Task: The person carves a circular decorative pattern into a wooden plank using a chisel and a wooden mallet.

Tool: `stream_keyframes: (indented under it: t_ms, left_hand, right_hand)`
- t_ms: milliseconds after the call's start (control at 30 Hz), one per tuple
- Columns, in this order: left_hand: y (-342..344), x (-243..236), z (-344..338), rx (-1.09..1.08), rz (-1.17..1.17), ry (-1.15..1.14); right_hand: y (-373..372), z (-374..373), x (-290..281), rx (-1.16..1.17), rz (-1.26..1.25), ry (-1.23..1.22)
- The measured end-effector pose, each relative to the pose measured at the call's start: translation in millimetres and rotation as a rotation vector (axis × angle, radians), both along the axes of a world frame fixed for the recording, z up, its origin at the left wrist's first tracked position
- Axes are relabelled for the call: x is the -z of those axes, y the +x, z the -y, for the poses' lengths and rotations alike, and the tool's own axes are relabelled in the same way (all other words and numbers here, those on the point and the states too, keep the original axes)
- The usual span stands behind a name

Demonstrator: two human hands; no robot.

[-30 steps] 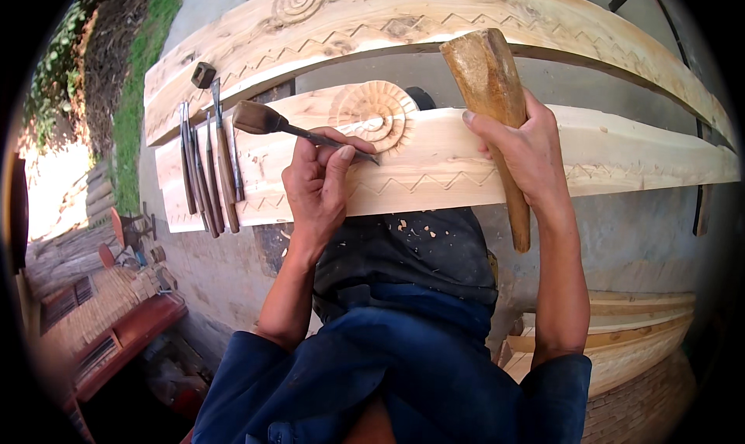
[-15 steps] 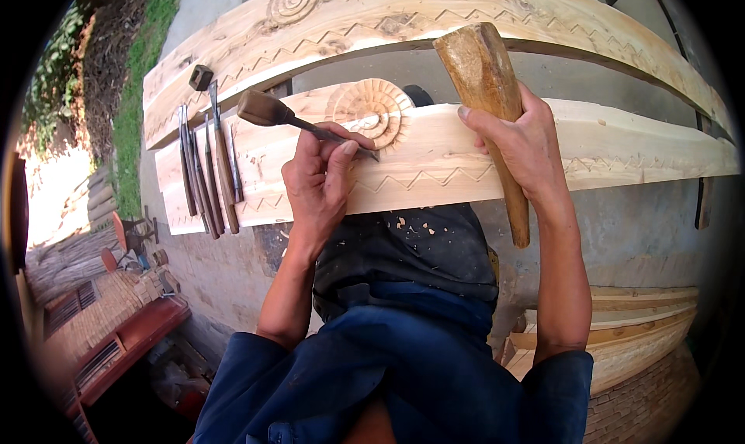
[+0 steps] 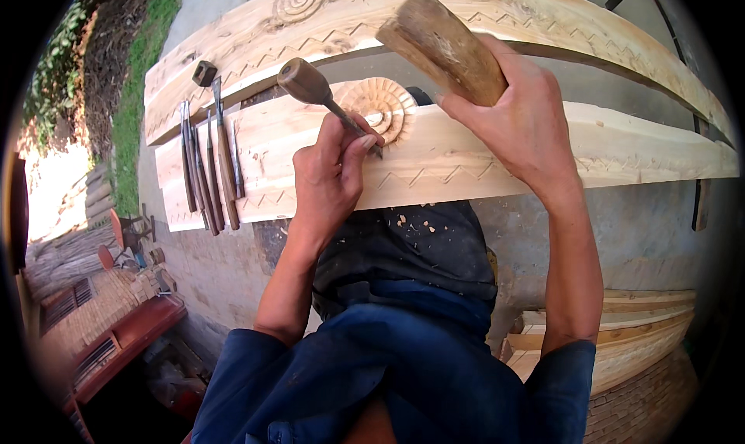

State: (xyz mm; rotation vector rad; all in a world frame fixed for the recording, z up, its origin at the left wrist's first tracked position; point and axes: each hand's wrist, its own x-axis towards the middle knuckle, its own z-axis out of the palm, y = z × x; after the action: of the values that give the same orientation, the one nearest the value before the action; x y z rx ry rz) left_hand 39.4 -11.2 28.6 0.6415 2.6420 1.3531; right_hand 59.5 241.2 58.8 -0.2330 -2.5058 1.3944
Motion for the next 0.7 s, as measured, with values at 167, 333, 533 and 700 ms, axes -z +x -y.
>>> stream_keyframes:
  t_ms: [167, 333, 533, 700]
  left_hand:
    - [-2, 0, -3, 0.019, 0.014, -0.018]
    - [1, 0, 3, 0.021, -0.046, -0.136]
    - [-2, -3, -6, 0.04, -0.038, -0.043]
    - [3, -1, 1, 0.035, -0.071, -0.086]
  right_hand:
    - [-33, -3, -78, 0.025, -0.226, 0.207]
    - [-56, 15, -104, -0.361, -0.476, 0.791]
    - [-62, 34, -93, 0.0, -0.595, 0.227]
    - [-42, 6, -100, -0.343, -0.15, 0.841]
